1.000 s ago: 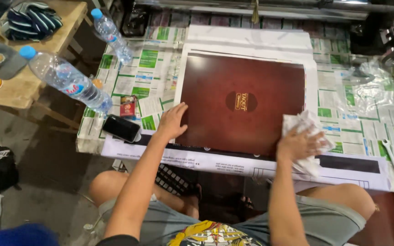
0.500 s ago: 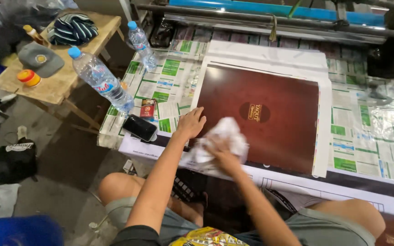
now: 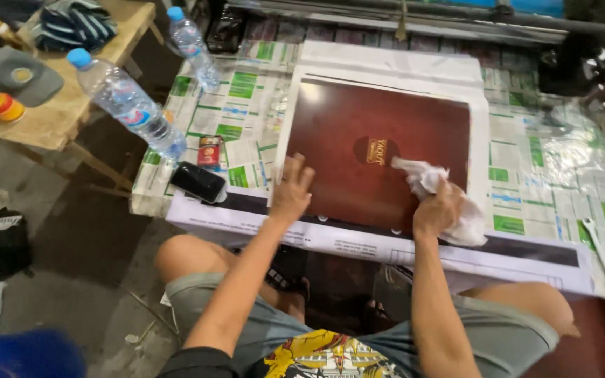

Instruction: Aligning and cleaning printed book covers or folders on a finishing machine in a print shop.

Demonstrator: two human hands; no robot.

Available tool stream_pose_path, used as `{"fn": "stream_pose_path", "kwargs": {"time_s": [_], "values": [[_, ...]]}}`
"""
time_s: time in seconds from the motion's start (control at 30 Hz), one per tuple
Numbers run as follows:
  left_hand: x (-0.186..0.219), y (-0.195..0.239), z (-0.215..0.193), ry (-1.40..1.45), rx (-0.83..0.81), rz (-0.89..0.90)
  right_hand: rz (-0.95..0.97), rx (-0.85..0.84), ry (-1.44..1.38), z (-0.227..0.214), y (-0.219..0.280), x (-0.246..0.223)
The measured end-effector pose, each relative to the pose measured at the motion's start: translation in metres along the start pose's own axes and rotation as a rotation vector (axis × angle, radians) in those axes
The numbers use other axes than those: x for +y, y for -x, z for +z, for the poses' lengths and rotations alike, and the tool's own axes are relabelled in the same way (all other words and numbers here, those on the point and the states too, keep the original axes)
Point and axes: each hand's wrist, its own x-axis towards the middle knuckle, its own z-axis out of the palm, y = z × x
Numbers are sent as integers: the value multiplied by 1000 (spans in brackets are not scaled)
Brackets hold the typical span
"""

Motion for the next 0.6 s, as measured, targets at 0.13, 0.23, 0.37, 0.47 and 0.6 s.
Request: {"fn": "stream_pose_path", "kwargs": {"time_s": [0.13,0.23,0.37,0.47,0.6], "values": [[43,24,-45,243,49,233,-188,-165,-184,-1,-34,-172],[74,25,-61,458,3,230,-350,-324,-272,7,-50,-247],[68,27,-11,242,-8,178,-575,-526,-443,-8,-65,-304],[62,31,-22,138,-154,258,-637,-585,-505,-60,-51,-275],[54,20,-24,200,21,351,-652,-746,-143,-122,-24,-183]]}}
